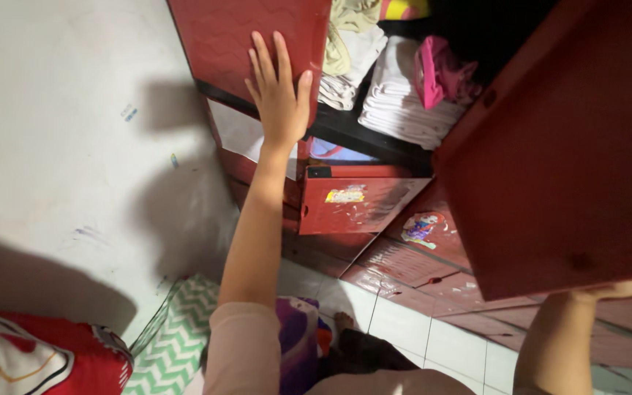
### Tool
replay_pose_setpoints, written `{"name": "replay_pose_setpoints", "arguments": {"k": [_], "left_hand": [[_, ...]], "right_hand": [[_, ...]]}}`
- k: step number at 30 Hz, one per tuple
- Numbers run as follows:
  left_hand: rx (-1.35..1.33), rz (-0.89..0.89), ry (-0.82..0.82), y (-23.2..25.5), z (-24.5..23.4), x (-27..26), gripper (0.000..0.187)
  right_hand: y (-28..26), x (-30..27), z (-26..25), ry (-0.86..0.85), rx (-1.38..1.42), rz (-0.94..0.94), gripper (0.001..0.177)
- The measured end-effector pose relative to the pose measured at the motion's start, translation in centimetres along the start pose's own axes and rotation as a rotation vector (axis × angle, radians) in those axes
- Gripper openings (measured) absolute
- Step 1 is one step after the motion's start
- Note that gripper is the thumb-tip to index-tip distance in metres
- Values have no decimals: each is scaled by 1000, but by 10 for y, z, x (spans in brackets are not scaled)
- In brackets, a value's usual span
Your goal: The person kneels on the floor and repeatedly opens and closes the doors of a red plastic storage unit. They access compartments containing folded clothes and other items, then close the doors before moving to the next compartment.
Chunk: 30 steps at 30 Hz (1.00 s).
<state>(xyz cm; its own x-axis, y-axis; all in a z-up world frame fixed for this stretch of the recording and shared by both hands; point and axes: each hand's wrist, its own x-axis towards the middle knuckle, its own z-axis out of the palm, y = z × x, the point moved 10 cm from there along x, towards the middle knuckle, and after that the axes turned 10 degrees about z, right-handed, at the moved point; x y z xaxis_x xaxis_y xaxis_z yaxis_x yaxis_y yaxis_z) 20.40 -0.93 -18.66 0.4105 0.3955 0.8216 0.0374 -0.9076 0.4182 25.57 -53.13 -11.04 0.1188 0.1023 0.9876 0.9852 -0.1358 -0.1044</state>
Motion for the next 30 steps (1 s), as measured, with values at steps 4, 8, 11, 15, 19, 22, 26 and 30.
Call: {"name": "replay_pose_setpoints", "arguments": {"k": [4,8,11,15,19,22,26,30], "left_hand": [[-19,-14,-32,-2,0,-2,75],[-22,-18,-40,0,-2,-1,74],[-15,-14,-36,1,-3,0,74],[-48,-28,-37,0,-1,-3,72],[-45,-11,3,-1,-2,-2,72],[-49,1,19,1,1,-5,72],[-25,42,33,2,-2,-11,71],[-101,-10,-42,-4,4,-18,66]], "right_hand": [[21,-24,-24,26,7,89,58],[32,-31,-44,46,7,120,58],[40,-33,-51,54,12,126,57],[43,-38,-61,66,12,147,57],[21,-34,-54,92,54,140,57],[-16,-21,-28,37,84,91,57],[-84,-13,55,-65,-36,-42,60],[-132,5,150,-105,-162,-193,68]]}}
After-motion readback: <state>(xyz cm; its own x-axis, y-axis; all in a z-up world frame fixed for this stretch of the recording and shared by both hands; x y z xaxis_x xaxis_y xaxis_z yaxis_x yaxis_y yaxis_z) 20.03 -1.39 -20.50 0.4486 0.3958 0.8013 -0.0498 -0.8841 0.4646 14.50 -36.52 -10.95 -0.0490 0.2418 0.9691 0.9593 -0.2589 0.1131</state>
